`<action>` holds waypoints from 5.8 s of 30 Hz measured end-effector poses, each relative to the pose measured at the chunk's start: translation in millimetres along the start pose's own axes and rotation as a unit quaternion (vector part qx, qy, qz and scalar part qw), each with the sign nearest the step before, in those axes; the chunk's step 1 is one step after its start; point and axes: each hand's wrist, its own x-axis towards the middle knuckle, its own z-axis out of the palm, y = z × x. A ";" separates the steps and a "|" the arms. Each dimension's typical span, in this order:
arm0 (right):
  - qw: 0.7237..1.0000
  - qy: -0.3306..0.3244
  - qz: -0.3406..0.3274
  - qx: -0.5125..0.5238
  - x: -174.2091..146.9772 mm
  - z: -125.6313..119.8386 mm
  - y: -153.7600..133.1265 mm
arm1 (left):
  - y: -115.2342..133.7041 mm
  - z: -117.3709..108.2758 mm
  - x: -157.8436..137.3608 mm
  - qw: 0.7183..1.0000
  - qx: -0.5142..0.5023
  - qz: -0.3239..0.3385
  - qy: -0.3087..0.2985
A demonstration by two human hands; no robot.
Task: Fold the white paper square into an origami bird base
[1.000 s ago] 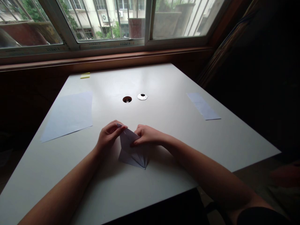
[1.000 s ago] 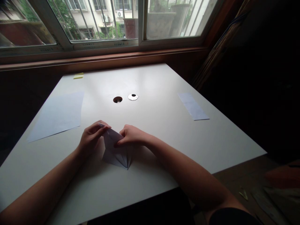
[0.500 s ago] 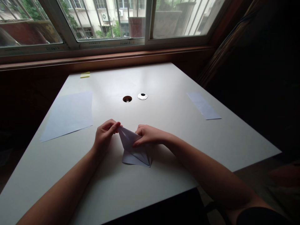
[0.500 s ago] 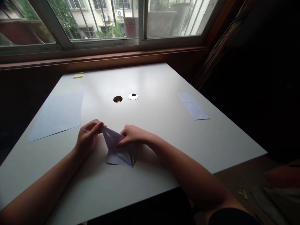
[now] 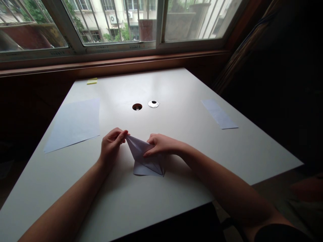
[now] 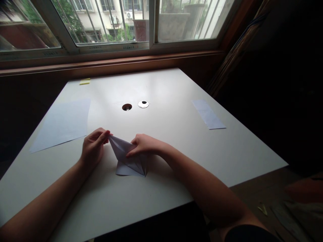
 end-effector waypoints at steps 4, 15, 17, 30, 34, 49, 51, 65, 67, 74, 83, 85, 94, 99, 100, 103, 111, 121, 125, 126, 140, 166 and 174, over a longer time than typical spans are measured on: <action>0.998 0.048 0.012 0.029 -2.1 -5.2 7.1 | -6.9 -4.1 3.7 0.998 0.023 -0.001 0.058; 0.972 0.235 -0.008 0.028 0.9 -12.8 29.9 | -11.7 -8.9 9.9 0.966 0.239 0.059 0.081; 0.970 0.242 -0.012 0.012 1.8 -12.0 30.0 | -6.8 -6.7 7.2 0.939 0.299 0.140 0.096; 0.924 0.346 -0.111 -0.118 11.8 -5.8 45.1 | -14.8 4.8 -0.9 0.820 0.427 0.246 -0.291; 0.901 0.362 -0.167 -0.172 9.2 -6.4 43.3 | -17.1 3.9 -1.7 0.825 0.442 0.219 -0.274; 0.885 0.253 -0.265 -0.287 16.8 -7.7 59.3 | -20.0 0.2 -3.3 0.740 0.599 0.171 -0.254; 0.886 0.256 -0.259 -0.286 15.4 -9.9 58.7 | -20.7 -3.2 -2.3 0.741 0.595 0.170 -0.261; 0.897 0.262 -0.260 -0.243 12.7 -16.3 61.3 | -27.2 -30.1 20.0 0.830 0.412 0.286 -0.244; 0.899 0.257 -0.266 -0.233 13.8 -17.6 63.1 | -24.4 -28.6 18.8 0.825 0.410 0.300 -0.250; 0.901 0.262 -0.263 -0.225 12.5 -16.9 61.1 | -15.6 -24.1 14.0 0.833 0.396 0.319 -0.217; 0.880 0.292 -0.275 -0.255 12.9 -8.5 50.3 | -12.9 -20.9 9.2 0.839 0.401 0.321 -0.178; 0.879 0.292 -0.277 -0.255 13.5 -8.8 50.3 | -11.7 -19.4 8.8 0.838 0.400 0.328 -0.177; 0.880 0.290 -0.270 -0.261 12.6 -7.3 48.6 | -10.9 -17.0 7.0 0.827 0.401 0.345 -0.189; 0.864 0.288 -0.290 -0.295 14.2 -1.7 43.9 | -14.1 -16.5 5.2 0.826 0.400 0.342 -0.202; 0.857 0.290 -0.294 -0.309 14.2 -0.1 41.9 | -13.9 -16.1 4.7 0.827 0.397 0.340 -0.205; 0.840 0.304 -0.299 -0.336 12.7 5.2 34.4 | -12.1 -14.3 3.1 0.833 0.385 0.339 -0.208; 0.828 0.300 -0.317 -0.351 7.0 6.8 26.4 | -8.7 -11.3 2.3 0.841 0.362 0.346 -0.206; 0.840 0.309 -0.296 -0.334 -4.7 -15.6 40.7 | -9.3 -16.3 3.5 0.864 0.340 0.321 -0.187; 0.844 0.315 -0.292 -0.320 -8.8 -21.6 41.2 | -12.6 -17.3 3.8 0.881 0.321 0.308 -0.163; 0.844 0.317 -0.292 -0.319 -9.6 -23.2 41.4 | -13.5 -17.6 3.9 0.882 0.321 0.305 -0.160; 0.850 0.391 -0.263 -0.233 -9.1 -34.6 54.8 | -14.6 -17.4 7.3 0.814 0.401 0.339 -0.247; 0.952 0.225 -0.159 -0.134 9.3 -12.8 48.5 | -21.1 -9.8 7.2 0.825 0.454 0.254 -0.223; 0.960 0.205 -0.160 -0.102 8.8 -8.2 40.3 | -19.1 -9.8 7.9 0.837 0.426 0.299 -0.171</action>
